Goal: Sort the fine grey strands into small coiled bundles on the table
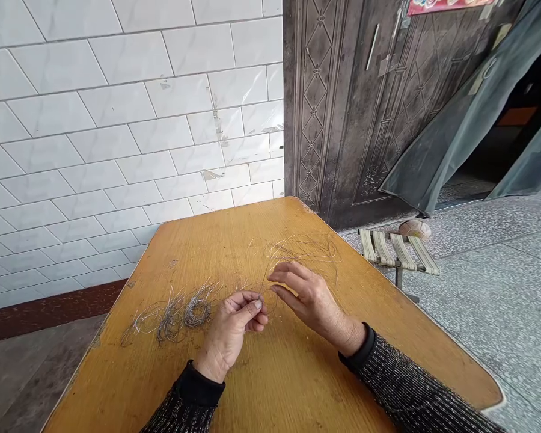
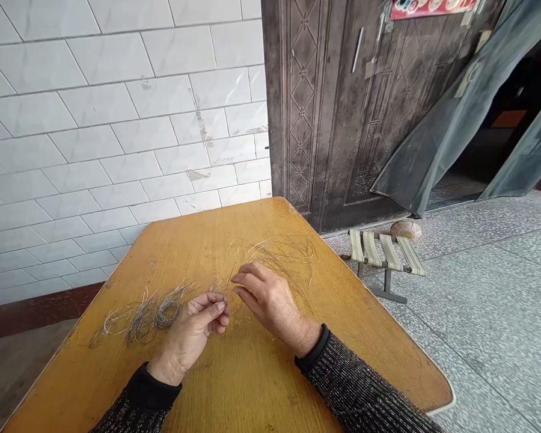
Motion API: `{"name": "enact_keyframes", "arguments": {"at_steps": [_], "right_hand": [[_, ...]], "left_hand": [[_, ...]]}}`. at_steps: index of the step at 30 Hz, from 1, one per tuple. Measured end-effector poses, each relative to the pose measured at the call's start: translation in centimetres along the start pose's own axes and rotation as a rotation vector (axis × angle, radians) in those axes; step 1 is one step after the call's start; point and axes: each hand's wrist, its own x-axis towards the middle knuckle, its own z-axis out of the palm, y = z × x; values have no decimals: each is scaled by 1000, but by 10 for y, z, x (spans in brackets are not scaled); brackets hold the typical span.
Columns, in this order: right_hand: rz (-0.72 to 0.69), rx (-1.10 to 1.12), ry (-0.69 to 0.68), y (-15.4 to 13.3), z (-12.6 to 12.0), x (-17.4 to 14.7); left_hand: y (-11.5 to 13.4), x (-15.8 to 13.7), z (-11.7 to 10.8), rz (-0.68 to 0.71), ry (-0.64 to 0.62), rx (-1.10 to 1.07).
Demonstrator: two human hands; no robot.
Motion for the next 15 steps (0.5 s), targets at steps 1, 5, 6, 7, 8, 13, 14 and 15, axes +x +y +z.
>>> {"name": "enact_keyframes", "arguments": {"at_steps": [1, 5, 6, 7, 8, 13, 14, 15], "right_hand": [[-77, -94, -6, 0, -2, 1], [-268, -359, -43, 3, -5, 3], [-284, -398, -40, 5, -5, 3], [-290, -429, -34, 6, -5, 3], [-290, -451, -26, 7, -4, 3], [-256, -454, 15, 7, -1, 3], [-241, -445, 22, 5, -1, 2], [-224, -439, 26, 4, 0, 2]], "left_hand": [[0, 0, 1, 26, 8, 51], [1, -2, 2, 80, 12, 160], [1, -2, 2, 83, 13, 159], [1, -2, 2, 82, 17, 150], [0, -2, 2, 78, 21, 134], [0, -1, 1, 36, 28, 9], [0, -1, 1, 29, 27, -16], [0, -1, 1, 24, 27, -38]]}}
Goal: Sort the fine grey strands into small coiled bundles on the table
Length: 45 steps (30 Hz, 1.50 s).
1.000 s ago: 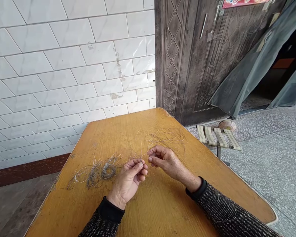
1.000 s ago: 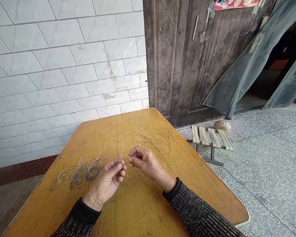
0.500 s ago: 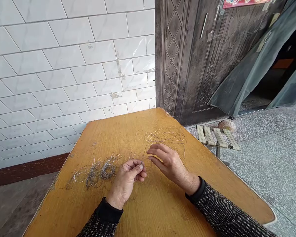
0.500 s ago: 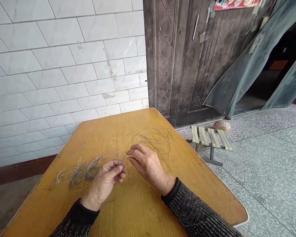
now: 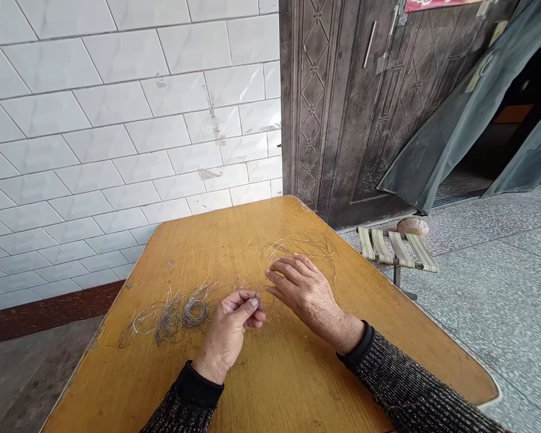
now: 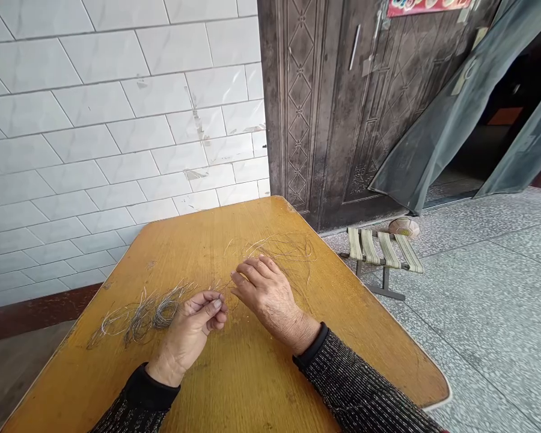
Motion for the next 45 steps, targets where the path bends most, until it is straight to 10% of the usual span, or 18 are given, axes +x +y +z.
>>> {"name": "enact_keyframes", "arguments": {"at_steps": [45], "right_hand": [[157, 163, 112, -19, -1, -1]], "left_hand": [[-2, -6, 3, -128, -174, -438]]}}
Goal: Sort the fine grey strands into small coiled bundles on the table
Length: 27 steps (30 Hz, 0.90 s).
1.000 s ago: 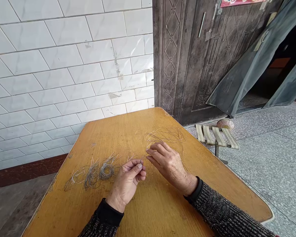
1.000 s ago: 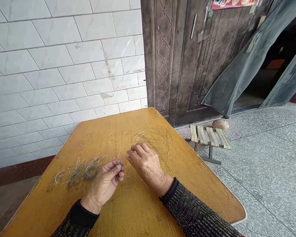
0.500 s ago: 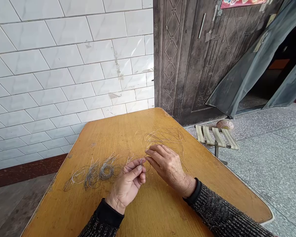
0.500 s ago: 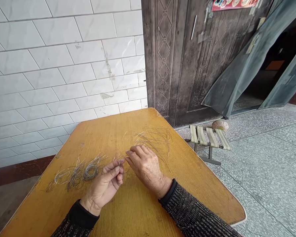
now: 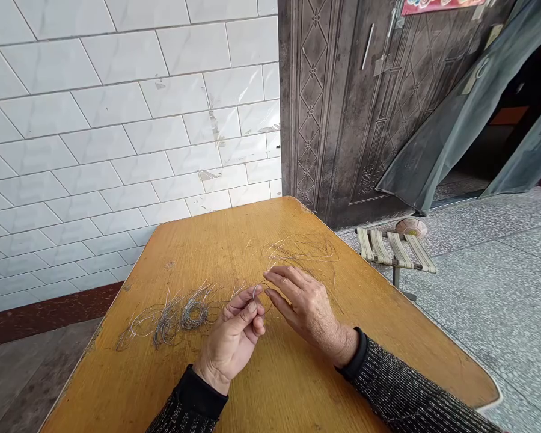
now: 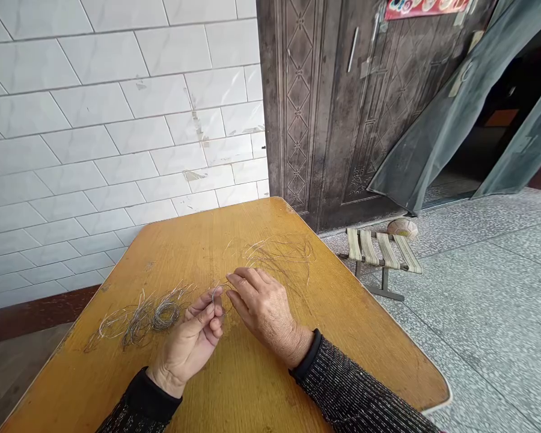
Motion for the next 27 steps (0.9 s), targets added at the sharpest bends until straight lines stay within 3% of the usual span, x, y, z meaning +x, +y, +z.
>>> {"name": "enact_keyframes", "arguments": {"at_steps": [21, 27], "right_hand": [[13, 49, 89, -2, -2, 2], [-8, -24, 54, 4, -3, 1]], "left_hand": [[-5, 1, -2, 71, 26, 30], [-2, 2, -2, 51, 25, 202]]}}
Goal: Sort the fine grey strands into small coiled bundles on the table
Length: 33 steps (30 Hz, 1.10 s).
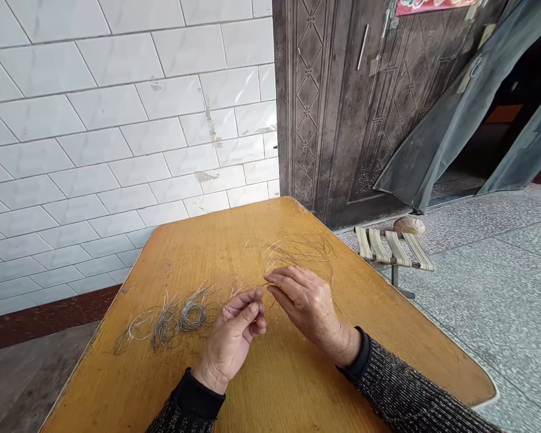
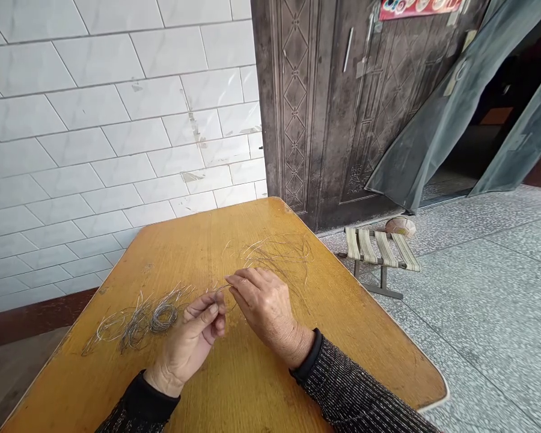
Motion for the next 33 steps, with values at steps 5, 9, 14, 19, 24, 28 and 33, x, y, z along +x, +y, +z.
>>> {"name": "enact_keyframes", "arguments": {"at_steps": [5, 9, 14, 19, 24, 28, 33], "right_hand": [[-112, -57, -111, 4, 0, 0], [-162, -90, -181, 4, -1, 2], [-200, -83, -206, 2, -2, 2], [-87, 31, -13, -1, -10, 2], [206, 187, -65, 3, -1, -2], [428, 445, -253, 6, 16, -7], [530, 682, -288, 7, 24, -8]], "left_hand": [[4, 2, -4, -14, -60, 137], [6, 1, -6, 27, -35, 285], [7, 4, -8, 59, 56, 395], [8, 9, -10, 12, 142, 17], [10, 9, -9, 25, 166, -126], [9, 9, -9, 29, 158, -151], [6, 9, -9, 13, 135, -95]]}}
